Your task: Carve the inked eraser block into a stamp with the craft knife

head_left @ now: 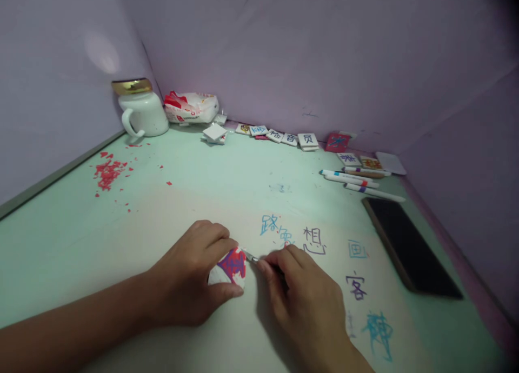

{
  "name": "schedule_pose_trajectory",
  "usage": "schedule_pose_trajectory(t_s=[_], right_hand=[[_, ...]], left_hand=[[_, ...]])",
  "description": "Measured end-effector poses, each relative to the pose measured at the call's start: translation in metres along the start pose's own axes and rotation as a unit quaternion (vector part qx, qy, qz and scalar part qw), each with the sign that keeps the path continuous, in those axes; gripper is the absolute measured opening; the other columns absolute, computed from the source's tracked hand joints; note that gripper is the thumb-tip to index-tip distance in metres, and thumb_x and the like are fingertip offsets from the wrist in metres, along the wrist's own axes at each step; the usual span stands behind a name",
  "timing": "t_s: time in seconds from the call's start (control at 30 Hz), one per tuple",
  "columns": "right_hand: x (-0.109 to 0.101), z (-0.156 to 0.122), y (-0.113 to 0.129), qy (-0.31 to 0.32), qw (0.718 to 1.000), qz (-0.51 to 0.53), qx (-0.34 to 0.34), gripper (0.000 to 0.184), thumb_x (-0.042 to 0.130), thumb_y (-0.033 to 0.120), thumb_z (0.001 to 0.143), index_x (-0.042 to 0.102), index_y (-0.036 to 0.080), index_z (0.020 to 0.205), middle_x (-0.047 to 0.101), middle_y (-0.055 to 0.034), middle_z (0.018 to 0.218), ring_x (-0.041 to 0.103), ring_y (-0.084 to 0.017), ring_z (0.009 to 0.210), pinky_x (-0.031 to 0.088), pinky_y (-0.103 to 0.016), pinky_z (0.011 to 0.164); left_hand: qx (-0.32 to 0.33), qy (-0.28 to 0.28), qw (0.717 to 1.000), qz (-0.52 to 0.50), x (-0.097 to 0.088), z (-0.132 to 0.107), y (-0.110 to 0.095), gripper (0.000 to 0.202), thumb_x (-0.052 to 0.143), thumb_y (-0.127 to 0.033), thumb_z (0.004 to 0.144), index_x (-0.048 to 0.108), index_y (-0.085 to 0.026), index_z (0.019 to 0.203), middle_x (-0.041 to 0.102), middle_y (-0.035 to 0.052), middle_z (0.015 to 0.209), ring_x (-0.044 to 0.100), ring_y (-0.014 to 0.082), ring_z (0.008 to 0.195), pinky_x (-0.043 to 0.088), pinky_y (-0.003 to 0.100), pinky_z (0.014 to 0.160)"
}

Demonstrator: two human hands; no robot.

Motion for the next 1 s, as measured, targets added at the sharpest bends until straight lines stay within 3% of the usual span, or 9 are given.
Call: schedule_pose_trajectory(t_s=[0.33, 0.7, 1.0], right_hand=[[-0.0031, -0.0018, 0.0066, -0.032, 0.999, -0.033, -0.002, 0.029, 0.047, 0.031, 0.095, 0.063, 0.022, 0.073, 0.061, -0.0006, 0.067, 0.056, -0.016, 0.054, 0.031, -0.027, 0.048], [-0.0032, -0.0011, 0.0049, -0.026, 1.000, 0.000, -0.013, 0.024, 0.051, 0.027, 0.091, 0.063, 0.021, 0.071, 0.060, -0.0010, 0.065, 0.056, -0.015, 0.051, 0.035, -0.025, 0.048], [-0.0016, -0.0003, 0.0081, -0.017, 0.999, -0.032, 0.018, 0.036, 0.040, 0.033, 0.096, 0.062, 0.023, 0.069, 0.062, -0.0002, 0.063, 0.059, -0.016, 0.050, 0.034, -0.027, 0.045]], left_hand=[[-0.011, -0.011, 1.000, 0.007, 0.0006, -0.0024, 0.0008, 0.025, 0.072, -0.019, 0.072, 0.060, -0.017, 0.094, 0.061, 0.0081, 0.097, 0.057, 0.0245, 0.090, 0.048, 0.037, 0.078], [-0.008, -0.027, 1.000, 0.007, 0.0006, -0.0014, 0.0001, 0.025, 0.073, -0.017, 0.071, 0.061, -0.016, 0.093, 0.061, 0.0083, 0.095, 0.057, 0.0241, 0.089, 0.048, 0.036, 0.078], [-0.012, -0.035, 0.999, 0.025, 0.0009, -0.0012, -0.0017, 0.020, 0.071, -0.018, 0.072, 0.060, -0.017, 0.089, 0.061, 0.0083, 0.092, 0.058, 0.0244, 0.085, 0.048, 0.037, 0.074]])
Point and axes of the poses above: each hand's wrist, its own z-axis towards the middle knuckle, its own x-axis out of the palm, y = z × x, the point moved 8 cm from there along z, towards the middle knuckle
